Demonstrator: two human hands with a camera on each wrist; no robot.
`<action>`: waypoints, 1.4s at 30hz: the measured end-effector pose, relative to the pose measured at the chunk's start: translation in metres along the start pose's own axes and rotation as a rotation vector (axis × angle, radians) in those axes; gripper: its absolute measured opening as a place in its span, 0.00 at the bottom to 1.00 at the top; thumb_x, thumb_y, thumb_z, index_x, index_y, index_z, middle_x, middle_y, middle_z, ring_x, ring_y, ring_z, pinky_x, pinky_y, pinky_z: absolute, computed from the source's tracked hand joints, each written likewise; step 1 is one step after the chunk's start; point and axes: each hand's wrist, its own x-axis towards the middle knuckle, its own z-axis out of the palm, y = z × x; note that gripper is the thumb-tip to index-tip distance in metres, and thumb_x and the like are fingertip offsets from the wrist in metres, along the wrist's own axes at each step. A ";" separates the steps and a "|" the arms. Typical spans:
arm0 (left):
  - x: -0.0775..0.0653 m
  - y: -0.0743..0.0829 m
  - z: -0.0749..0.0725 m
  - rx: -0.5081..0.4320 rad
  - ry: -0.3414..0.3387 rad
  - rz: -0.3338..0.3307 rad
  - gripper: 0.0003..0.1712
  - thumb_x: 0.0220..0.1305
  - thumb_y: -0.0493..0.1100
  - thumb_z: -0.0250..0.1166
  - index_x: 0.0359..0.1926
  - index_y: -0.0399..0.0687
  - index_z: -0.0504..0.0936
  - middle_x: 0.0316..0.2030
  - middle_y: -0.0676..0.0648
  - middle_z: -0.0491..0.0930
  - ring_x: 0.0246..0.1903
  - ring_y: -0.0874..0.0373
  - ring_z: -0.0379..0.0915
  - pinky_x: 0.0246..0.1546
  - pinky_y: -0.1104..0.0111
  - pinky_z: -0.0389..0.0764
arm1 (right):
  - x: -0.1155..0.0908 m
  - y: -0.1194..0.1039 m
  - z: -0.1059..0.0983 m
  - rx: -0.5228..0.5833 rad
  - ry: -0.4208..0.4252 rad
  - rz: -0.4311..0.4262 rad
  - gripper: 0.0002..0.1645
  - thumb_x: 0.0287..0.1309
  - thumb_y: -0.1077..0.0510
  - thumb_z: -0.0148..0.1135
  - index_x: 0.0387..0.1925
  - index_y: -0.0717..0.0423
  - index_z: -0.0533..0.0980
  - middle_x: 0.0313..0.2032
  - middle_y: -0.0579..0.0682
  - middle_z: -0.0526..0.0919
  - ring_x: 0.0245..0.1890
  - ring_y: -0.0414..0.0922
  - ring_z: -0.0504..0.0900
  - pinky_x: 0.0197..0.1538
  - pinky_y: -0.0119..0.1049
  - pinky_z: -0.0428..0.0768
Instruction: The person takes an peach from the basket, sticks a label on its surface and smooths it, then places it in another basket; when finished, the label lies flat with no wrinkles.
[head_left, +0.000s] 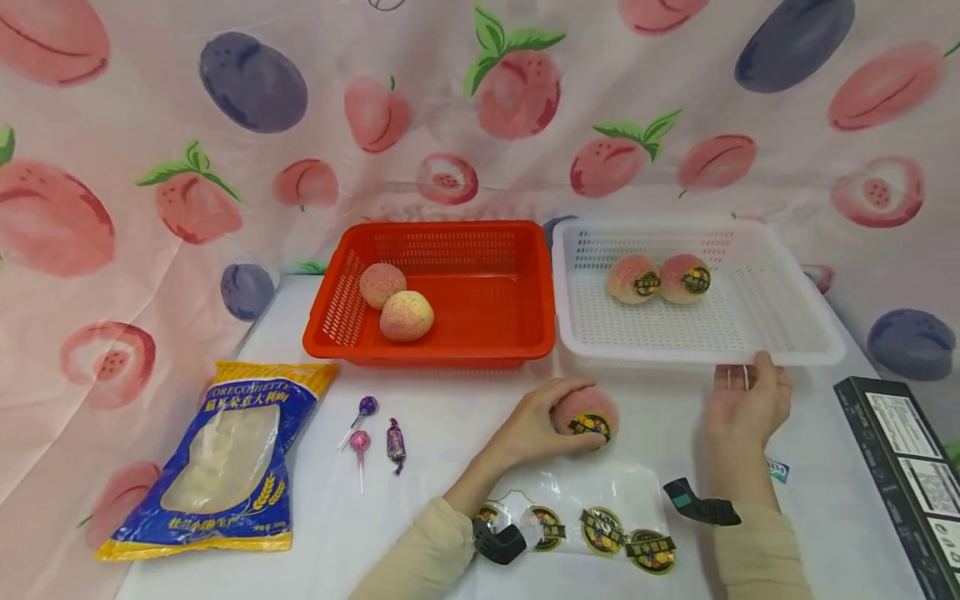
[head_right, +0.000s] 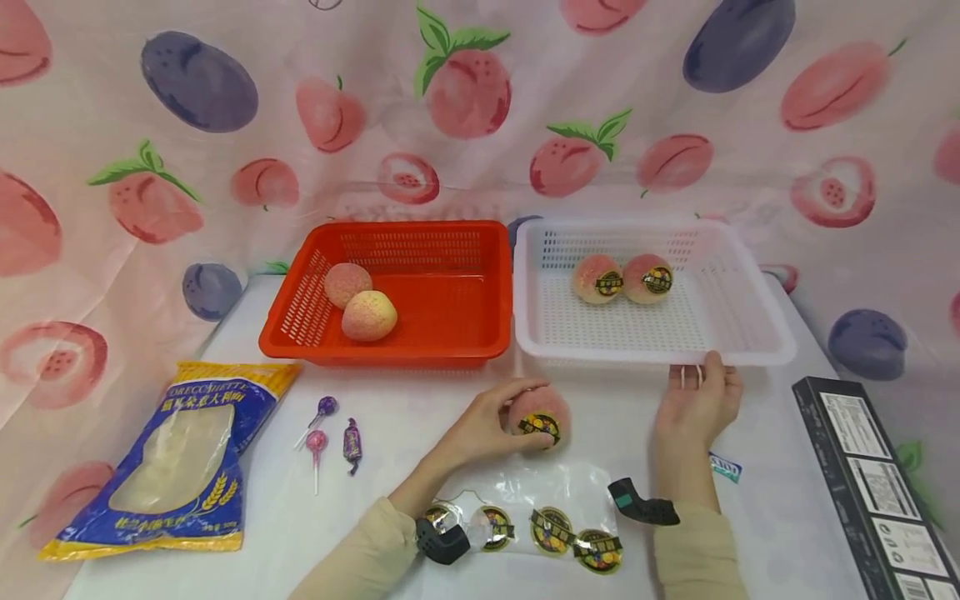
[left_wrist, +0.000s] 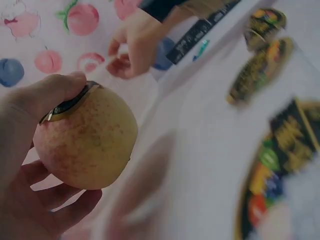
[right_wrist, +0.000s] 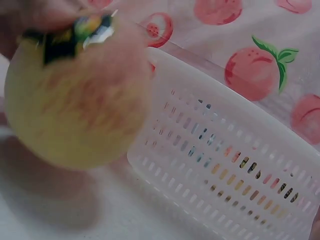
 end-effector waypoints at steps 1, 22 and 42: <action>0.001 0.005 -0.002 -0.016 -0.022 0.007 0.39 0.41 0.64 0.66 0.57 0.71 0.64 0.53 0.66 0.68 0.49 0.71 0.65 0.52 0.71 0.69 | -0.001 0.000 0.000 -0.001 -0.003 -0.004 0.26 0.51 0.66 0.59 0.52 0.51 0.65 0.50 0.49 0.69 0.51 0.45 0.71 0.49 0.37 0.73; 0.102 0.067 -0.042 -0.314 0.230 -0.058 0.38 0.49 0.56 0.65 0.61 0.64 0.60 0.54 0.60 0.67 0.49 0.63 0.67 0.42 0.75 0.75 | -0.004 -0.001 -0.002 0.046 -0.047 0.026 0.26 0.51 0.67 0.58 0.52 0.50 0.66 0.53 0.49 0.69 0.54 0.45 0.71 0.59 0.37 0.68; 0.193 0.038 -0.018 -0.139 0.533 -0.330 0.42 0.46 0.56 0.67 0.62 0.55 0.61 0.59 0.52 0.66 0.58 0.57 0.63 0.57 0.66 0.66 | -0.003 -0.002 -0.001 0.064 -0.067 0.048 0.24 0.54 0.67 0.56 0.52 0.52 0.64 0.53 0.50 0.69 0.55 0.46 0.71 0.56 0.37 0.71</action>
